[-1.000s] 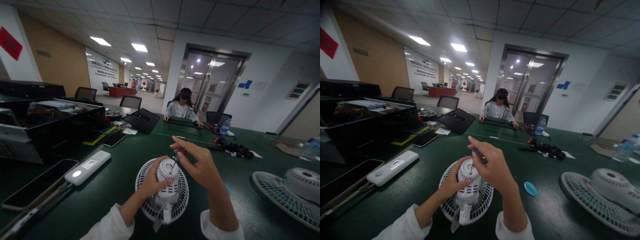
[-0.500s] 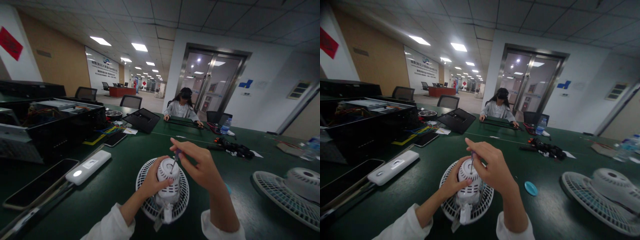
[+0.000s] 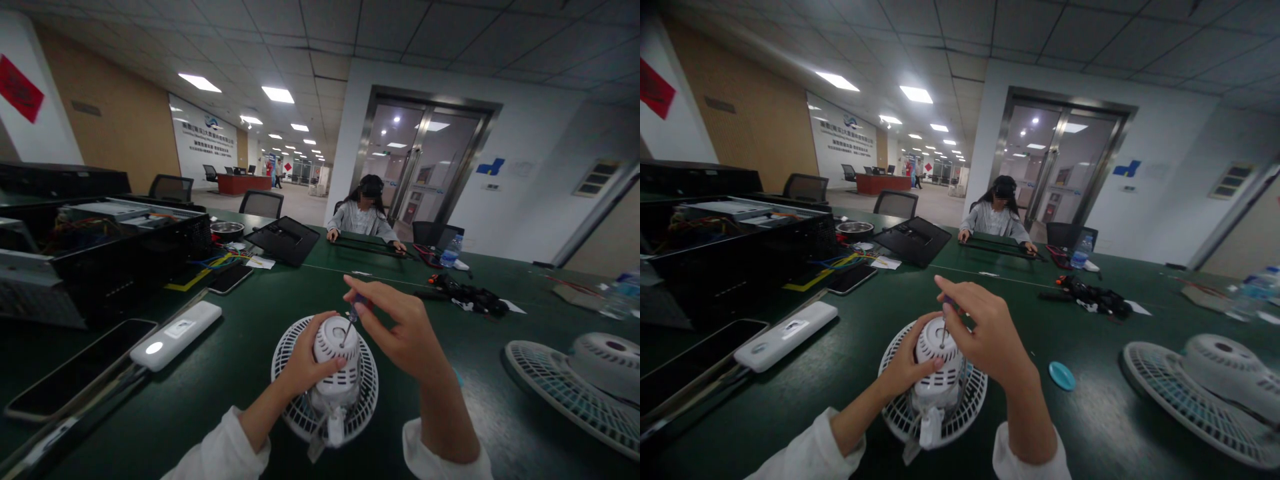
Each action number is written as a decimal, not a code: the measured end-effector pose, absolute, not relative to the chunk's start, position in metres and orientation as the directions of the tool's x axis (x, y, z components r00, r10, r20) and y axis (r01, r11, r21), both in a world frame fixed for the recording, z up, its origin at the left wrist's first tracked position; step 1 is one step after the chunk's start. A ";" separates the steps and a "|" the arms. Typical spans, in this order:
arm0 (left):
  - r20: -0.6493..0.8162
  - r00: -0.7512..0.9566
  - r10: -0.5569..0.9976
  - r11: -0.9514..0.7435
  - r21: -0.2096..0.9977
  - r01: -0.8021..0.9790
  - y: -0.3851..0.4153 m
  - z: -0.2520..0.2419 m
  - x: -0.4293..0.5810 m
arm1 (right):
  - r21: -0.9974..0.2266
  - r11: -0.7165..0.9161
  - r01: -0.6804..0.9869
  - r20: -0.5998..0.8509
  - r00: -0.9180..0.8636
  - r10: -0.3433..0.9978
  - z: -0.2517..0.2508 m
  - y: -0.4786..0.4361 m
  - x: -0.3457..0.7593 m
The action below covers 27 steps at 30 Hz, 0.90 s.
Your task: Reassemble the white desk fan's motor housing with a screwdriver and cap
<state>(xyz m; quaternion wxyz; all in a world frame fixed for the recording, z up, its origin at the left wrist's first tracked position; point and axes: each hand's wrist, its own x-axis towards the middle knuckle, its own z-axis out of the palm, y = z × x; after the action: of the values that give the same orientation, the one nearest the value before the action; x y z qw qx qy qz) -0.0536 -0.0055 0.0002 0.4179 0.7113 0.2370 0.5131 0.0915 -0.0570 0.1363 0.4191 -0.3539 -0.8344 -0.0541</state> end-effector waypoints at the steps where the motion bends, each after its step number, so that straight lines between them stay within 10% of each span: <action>1: 0.531 0.357 0.768 -0.538 0.838 -0.090 -0.006 0.000 -0.054 | -0.195 0.737 0.648 0.736 -0.399 0.546 0.136 -0.056 0.091; 20: 0.516 0.349 0.782 -0.529 0.846 -0.065 -0.006 0.000 -0.054 | -0.084 0.635 0.768 0.795 -0.333 0.507 0.135 -0.054 0.087; 27: 0.537 0.352 0.767 -0.544 0.835 -0.087 -0.006 0.000 -0.053 | -0.211 0.737 0.643 0.746 -0.381 0.546 0.135 -0.057 0.088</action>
<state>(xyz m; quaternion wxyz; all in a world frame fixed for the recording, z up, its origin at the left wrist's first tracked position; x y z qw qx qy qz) -0.0533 -0.0059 -0.0003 0.4133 0.7108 0.2392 0.5165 0.0879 -0.0568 0.1349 0.4257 -0.3585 -0.8289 -0.0567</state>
